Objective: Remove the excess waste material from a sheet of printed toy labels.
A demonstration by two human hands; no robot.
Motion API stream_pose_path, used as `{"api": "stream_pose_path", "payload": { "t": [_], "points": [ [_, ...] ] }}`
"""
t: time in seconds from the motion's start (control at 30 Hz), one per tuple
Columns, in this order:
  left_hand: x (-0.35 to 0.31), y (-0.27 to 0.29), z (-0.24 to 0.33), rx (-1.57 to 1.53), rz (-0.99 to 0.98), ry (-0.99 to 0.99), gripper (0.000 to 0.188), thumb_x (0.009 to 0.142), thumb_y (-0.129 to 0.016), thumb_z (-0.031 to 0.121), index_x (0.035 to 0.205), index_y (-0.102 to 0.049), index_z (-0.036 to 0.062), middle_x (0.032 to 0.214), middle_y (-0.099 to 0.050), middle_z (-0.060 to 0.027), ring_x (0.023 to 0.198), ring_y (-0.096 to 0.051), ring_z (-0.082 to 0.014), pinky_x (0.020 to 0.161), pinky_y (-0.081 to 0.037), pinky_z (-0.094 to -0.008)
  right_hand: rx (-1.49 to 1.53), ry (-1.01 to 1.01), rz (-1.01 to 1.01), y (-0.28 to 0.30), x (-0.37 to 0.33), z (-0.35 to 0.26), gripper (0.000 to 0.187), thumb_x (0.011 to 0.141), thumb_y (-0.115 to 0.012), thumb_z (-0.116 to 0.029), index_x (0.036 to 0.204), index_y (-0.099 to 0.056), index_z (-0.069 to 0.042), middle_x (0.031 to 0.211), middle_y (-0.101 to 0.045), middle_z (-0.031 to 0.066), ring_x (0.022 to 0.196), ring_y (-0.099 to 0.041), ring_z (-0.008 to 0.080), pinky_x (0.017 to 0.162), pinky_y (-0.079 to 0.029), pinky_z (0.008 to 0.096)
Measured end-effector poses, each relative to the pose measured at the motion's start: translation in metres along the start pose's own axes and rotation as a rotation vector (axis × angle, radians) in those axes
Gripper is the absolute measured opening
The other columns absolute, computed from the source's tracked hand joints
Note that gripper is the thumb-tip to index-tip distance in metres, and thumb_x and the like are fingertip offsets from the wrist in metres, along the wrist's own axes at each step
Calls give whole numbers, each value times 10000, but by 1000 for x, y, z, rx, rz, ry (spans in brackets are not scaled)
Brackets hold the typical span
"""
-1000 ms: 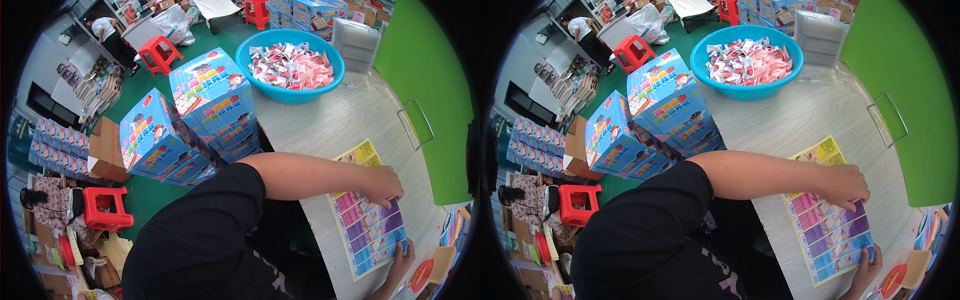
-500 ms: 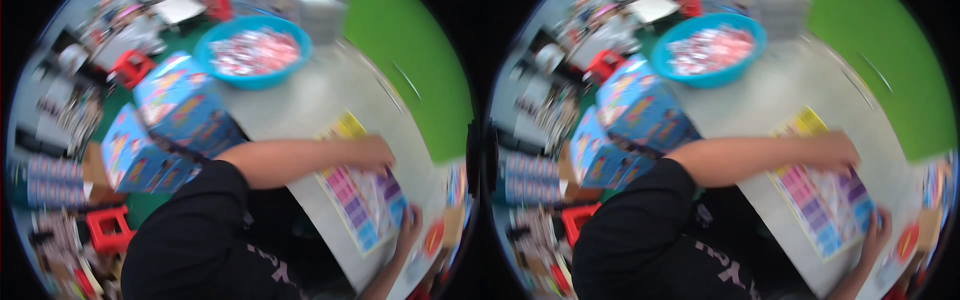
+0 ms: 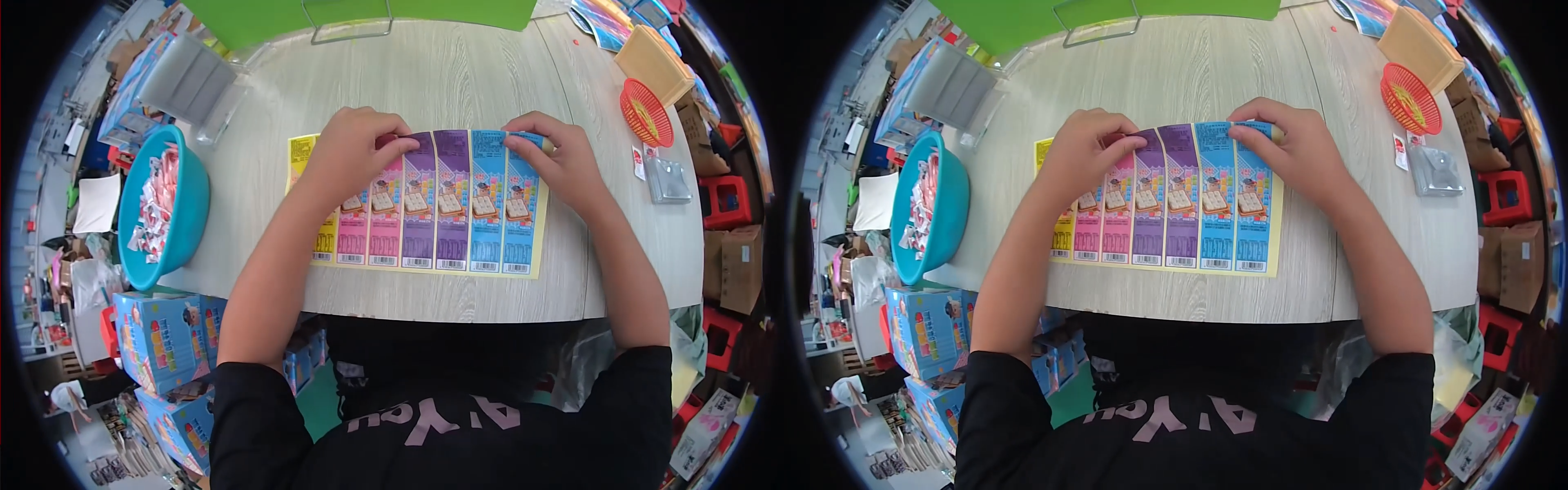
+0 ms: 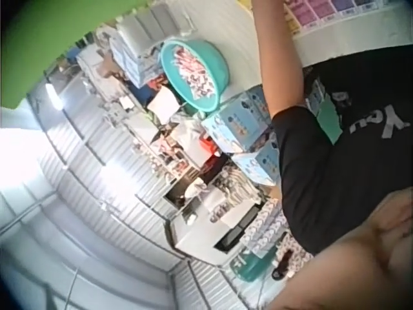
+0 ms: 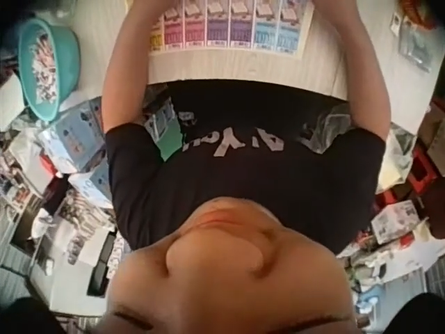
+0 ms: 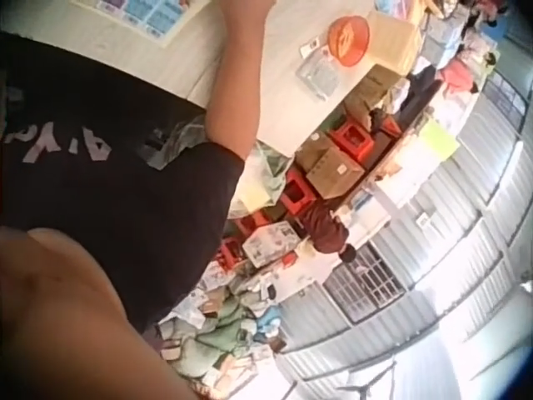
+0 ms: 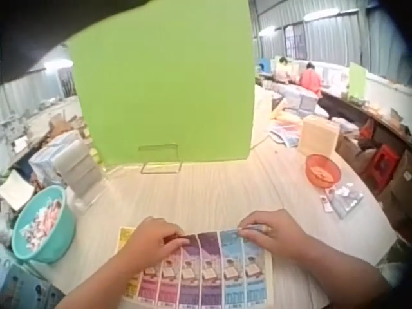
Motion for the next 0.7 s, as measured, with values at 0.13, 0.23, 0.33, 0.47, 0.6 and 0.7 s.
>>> {"api": "stream_pose_path", "payload": {
  "t": [0.13,0.23,0.33,0.47,0.6,0.7],
  "points": [
    [-1,11,10,146,-76,-71,176,905,-728,257,919,-750,84,752,-687,-114,763,-648,-318,710,-504,-437,-36,40,-38,-1,0,-2,154,958,-713,-126,1035,-707,7,949,-744,71,890,-691,136,815,-547,288],
    [-3,20,19,188,-189,-63,173,928,-697,243,941,-749,79,782,-685,-129,791,-638,-342,734,-495,-450,-22,74,-34,-1,-3,-1,151,951,-715,-117,1033,-703,9,943,-746,76,875,-695,132,806,-544,286],
    [-5,25,29,213,-238,-73,186,948,-667,253,949,-750,86,790,-682,-141,803,-637,-360,741,-495,-467,-11,74,-65,5,-3,-4,134,941,-710,-110,997,-694,11,912,-724,84,860,-692,161,789,-537,302],
    [-4,21,41,204,-303,-23,170,954,-654,219,977,-745,77,814,-681,-153,812,-633,-369,754,-492,-475,-157,242,-59,10,2,-1,139,910,-715,-121,960,-681,4,882,-688,111,841,-680,250,775,-532,357],
    [10,-17,70,217,-301,-163,191,951,-644,279,941,-719,104,774,-671,-151,796,-650,-389,723,-495,-518,-421,434,-107,12,-9,-17,157,878,-719,-154,938,-674,-16,881,-669,138,849,-646,353,781,-521,428],
    [14,-30,73,193,-278,-201,220,947,-630,320,914,-715,119,751,-672,-152,751,-659,-403,704,-501,-539,-424,433,-178,-5,-13,-34,155,881,-714,-155,943,-675,-19,881,-680,148,832,-647,367,770,-519,438]
  ]
}}
Point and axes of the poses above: each hand's wrist, its own x-axis towards the middle knuckle, its own y-axis out of the back of the hand, z = x × y, the point moved 3 cm from there along x, towards the middle knuckle
